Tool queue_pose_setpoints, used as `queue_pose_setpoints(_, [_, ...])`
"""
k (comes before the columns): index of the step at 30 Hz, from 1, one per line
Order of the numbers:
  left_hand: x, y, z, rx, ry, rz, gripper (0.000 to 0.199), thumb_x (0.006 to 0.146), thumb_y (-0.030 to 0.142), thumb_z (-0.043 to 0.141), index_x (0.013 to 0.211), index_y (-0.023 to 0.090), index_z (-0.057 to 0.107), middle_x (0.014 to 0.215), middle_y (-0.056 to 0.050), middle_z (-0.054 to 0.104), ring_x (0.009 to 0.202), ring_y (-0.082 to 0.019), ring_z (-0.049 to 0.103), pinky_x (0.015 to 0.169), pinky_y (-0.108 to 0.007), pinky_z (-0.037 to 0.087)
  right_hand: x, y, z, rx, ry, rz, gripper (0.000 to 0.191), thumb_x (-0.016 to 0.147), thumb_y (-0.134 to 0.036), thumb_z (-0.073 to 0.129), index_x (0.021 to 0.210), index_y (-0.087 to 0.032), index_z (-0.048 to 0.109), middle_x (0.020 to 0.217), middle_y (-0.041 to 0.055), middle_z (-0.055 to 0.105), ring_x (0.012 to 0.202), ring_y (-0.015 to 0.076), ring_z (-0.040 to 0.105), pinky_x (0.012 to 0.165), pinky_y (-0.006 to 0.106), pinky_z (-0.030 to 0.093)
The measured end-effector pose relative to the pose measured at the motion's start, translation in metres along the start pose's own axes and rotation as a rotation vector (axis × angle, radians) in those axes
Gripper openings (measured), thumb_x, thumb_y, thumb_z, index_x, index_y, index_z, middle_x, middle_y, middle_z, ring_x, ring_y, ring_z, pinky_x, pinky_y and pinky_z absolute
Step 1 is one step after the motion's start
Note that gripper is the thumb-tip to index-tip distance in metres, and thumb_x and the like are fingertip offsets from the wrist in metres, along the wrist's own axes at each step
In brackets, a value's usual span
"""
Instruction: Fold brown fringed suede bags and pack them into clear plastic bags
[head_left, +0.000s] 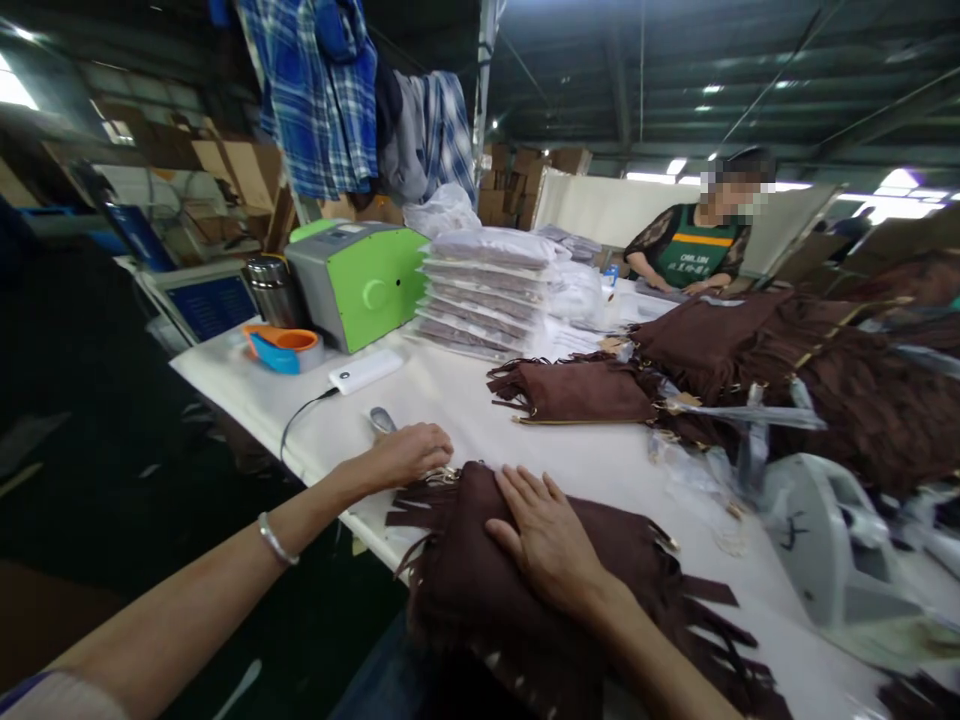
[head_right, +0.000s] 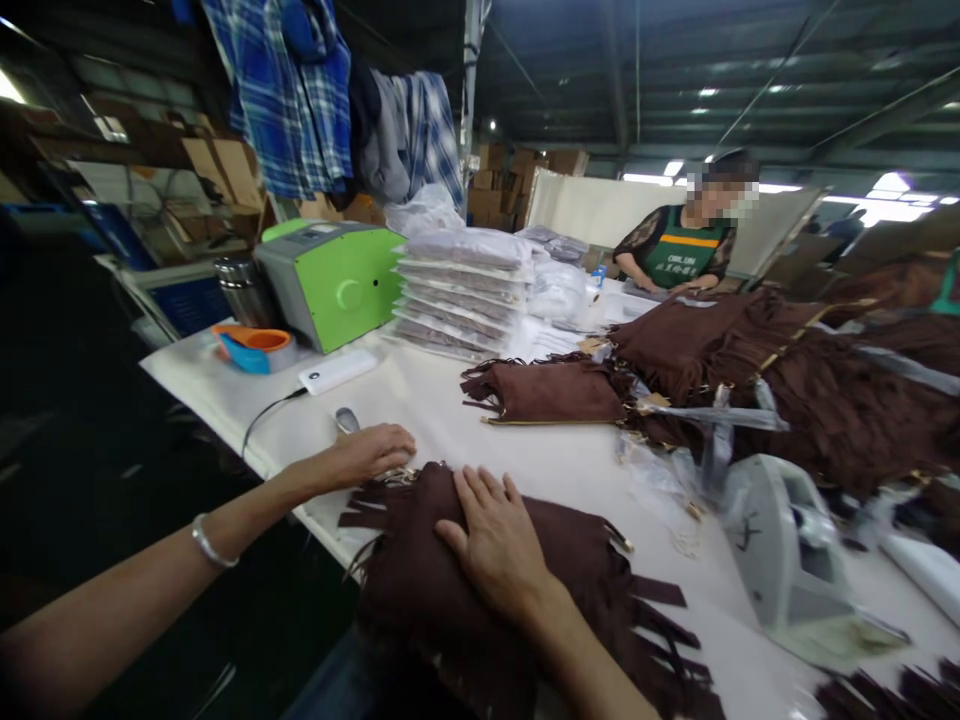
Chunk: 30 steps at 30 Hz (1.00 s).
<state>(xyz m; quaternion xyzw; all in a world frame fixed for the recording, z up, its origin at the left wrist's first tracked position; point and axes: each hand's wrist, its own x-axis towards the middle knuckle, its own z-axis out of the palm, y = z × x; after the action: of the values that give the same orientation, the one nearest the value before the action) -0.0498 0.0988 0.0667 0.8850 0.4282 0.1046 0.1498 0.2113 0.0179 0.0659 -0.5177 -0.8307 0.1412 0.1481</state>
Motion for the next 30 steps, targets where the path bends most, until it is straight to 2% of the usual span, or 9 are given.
queue_pose_setpoints(4, [-0.006, 0.017, -0.003, -0.014, -0.045, -0.033, 0.027, 0.093, 0.040, 0.049, 0.102, 0.023, 0.068, 0.102, -0.005, 0.068, 0.098, -0.022, 0.061, 0.086, -0.032, 0.042, 0.004, 0.011, 0.003, 0.117, -0.138, 0.040, 0.065, 0.093, -0.056, 0.043, 0.146, -0.018, 0.038, 0.150, 0.0115, 0.039, 0.138, 0.0279, 0.036, 0.115, 0.048, 0.024])
queue_pose_setpoints(8, [0.016, 0.029, 0.003, -0.047, -0.111, -0.040, 0.035, 0.083, 0.051, 0.060, 0.105, 0.024, 0.065, 0.101, -0.005, 0.067, 0.094, -0.024, 0.060, 0.076, -0.030, 0.043, 0.005, 0.046, -0.025, 0.215, -0.167, 0.179, 0.070, 0.080, -0.052, 0.061, 0.139, -0.016, 0.048, 0.134, 0.0149, 0.057, 0.120, 0.0279, 0.055, 0.102, 0.042, 0.040])
queue_pose_setpoints(12, [0.040, 0.036, 0.009, -0.080, -0.243, -0.060, 0.044, 0.066, 0.047, 0.075, 0.099, 0.020, 0.064, 0.084, -0.002, 0.066, 0.072, -0.022, 0.060, 0.057, -0.026, 0.040, -0.001, 0.072, -0.051, 0.209, -0.328, 0.226, 0.067, 0.065, -0.048, 0.075, 0.123, -0.017, 0.061, 0.121, 0.0116, 0.064, 0.105, 0.0273, 0.061, 0.091, 0.037, 0.046])
queue_pose_setpoints(15, [0.051, 0.043, 0.003, -0.119, -0.322, 0.008, 0.028, 0.067, 0.038, 0.073, 0.085, 0.019, 0.065, 0.073, 0.001, 0.064, 0.064, -0.018, 0.058, 0.051, -0.024, 0.037, -0.009, 0.077, -0.066, 0.220, -0.459, 0.258, 0.052, 0.060, -0.044, 0.078, 0.107, -0.022, 0.070, 0.102, 0.0035, 0.072, 0.090, 0.0240, 0.065, 0.075, 0.031, 0.048])
queue_pose_setpoints(18, [0.053, 0.051, -0.013, -0.122, -0.282, 0.086, 0.021, 0.073, 0.035, 0.068, 0.086, 0.019, 0.063, 0.080, 0.002, 0.065, 0.071, -0.017, 0.059, 0.055, -0.022, 0.039, -0.018, 0.076, -0.086, 0.182, -0.487, 0.257, 0.028, 0.063, -0.040, 0.075, 0.085, -0.023, 0.073, 0.077, -0.0037, 0.071, 0.069, 0.0173, 0.063, 0.057, 0.024, 0.042])
queue_pose_setpoints(20, [0.052, 0.055, -0.029, -0.098, -0.213, 0.118, 0.021, 0.077, 0.035, 0.063, 0.090, 0.018, 0.060, 0.085, 0.000, 0.065, 0.075, -0.017, 0.059, 0.058, -0.023, 0.040, -0.023, 0.072, -0.103, 0.112, -0.432, 0.252, 0.017, 0.066, -0.037, 0.072, 0.073, -0.021, 0.070, 0.064, -0.0057, 0.065, 0.059, 0.0139, 0.056, 0.051, 0.023, 0.035])
queue_pose_setpoints(22, [0.050, 0.059, -0.048, -0.056, -0.128, 0.134, 0.021, 0.082, 0.035, 0.059, 0.095, 0.018, 0.058, 0.085, 0.000, 0.064, 0.076, -0.018, 0.060, 0.059, -0.023, 0.040, -0.026, 0.065, -0.123, 0.047, -0.321, 0.242, 0.014, 0.068, -0.034, 0.069, 0.069, -0.021, 0.065, 0.061, -0.0055, 0.059, 0.060, 0.0131, 0.052, 0.052, 0.024, 0.032])
queue_pose_setpoints(27, [0.051, 0.068, -0.109, 0.121, 0.117, 0.188, 0.023, 0.086, 0.036, 0.059, 0.102, 0.021, 0.057, 0.085, -0.002, 0.065, 0.079, -0.021, 0.060, 0.066, -0.027, 0.040, -0.035, 0.042, -0.169, -0.322, 0.172, 0.056, 0.006, 0.079, -0.027, 0.062, 0.077, -0.022, 0.059, 0.081, -0.0010, 0.058, 0.074, 0.0156, 0.053, 0.063, 0.027, 0.035])
queue_pose_setpoints(30, [0.049, 0.070, -0.136, 0.238, 0.225, 0.225, 0.019, 0.091, 0.036, 0.053, 0.100, 0.020, 0.060, 0.086, -0.004, 0.065, 0.082, -0.023, 0.060, 0.069, -0.029, 0.038, -0.046, 0.037, -0.182, -0.533, 0.359, -0.029, 0.005, 0.085, -0.021, 0.055, 0.084, -0.023, 0.059, 0.087, 0.0019, 0.057, 0.079, 0.0176, 0.054, 0.066, 0.028, 0.037])
